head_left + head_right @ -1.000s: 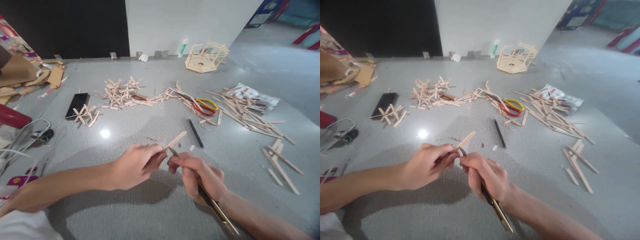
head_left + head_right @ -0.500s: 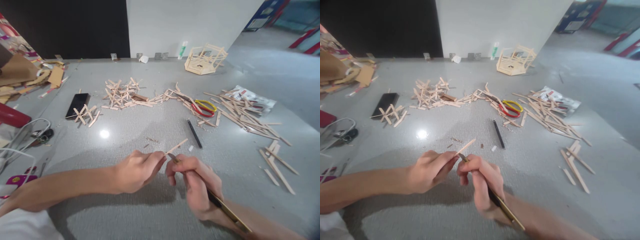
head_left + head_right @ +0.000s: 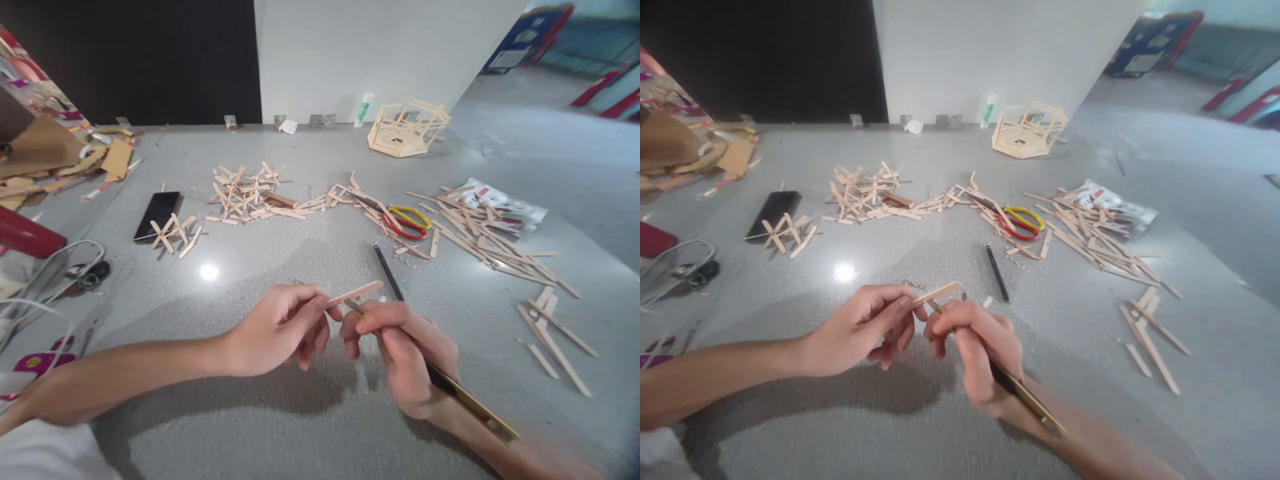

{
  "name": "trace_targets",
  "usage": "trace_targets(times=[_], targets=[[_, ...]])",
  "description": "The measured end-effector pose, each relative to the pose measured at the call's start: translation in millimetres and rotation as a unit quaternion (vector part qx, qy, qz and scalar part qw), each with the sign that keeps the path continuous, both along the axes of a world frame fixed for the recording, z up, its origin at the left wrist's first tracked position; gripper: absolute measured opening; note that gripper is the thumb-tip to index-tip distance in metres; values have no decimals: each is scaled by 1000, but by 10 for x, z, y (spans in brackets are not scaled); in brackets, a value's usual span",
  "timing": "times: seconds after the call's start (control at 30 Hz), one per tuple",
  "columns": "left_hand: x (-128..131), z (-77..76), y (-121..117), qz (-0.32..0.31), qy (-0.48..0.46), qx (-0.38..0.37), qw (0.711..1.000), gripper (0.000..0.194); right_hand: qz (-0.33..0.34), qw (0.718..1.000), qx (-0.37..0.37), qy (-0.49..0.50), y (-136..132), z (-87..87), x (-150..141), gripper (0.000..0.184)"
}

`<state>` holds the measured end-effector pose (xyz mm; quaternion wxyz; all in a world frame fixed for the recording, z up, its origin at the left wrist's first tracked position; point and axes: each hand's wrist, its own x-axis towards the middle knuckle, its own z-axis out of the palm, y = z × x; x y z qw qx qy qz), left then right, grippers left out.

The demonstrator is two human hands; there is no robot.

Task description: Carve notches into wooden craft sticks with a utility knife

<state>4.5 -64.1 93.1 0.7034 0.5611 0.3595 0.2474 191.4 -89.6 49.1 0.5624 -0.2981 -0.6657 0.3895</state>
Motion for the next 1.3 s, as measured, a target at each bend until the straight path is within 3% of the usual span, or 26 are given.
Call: trace_targets(times=[0.1,0.17,0.27,0.37,0.43,0.57,0.67,0.97,1.3], targets=[[-8,39,31,11,-19,-26,999,30,-80,990,86,-73,-10,-12,32,25],[-25,63,38,2,-18,-38,999,29,-91,989,93,-70,-21,-2,44,23],[-57,105,48,-41,-46,-87,994,23,-28,999,10,20,4,54,72,19],[-82,143,67,-72,-92,-113,987,20,64,983,-121,126,79,109,113,17],[-92,161,69,-55,-87,-90,991,20,44,979,-138,145,122,113,129,15],[-98,168,25,-1,-15,7,1000,19,-92,991,-67,76,104,85,93,9],[-97,154,-19,16,39,80,996,21,-117,991,-46,45,31,96,41,9],[-92,148,-36,25,103,183,977,33,-133,991,-13,4,-67,111,29,8],[-98,129,-40,17,127,204,970,36,-114,993,-6,-9,-83,137,41,12]])
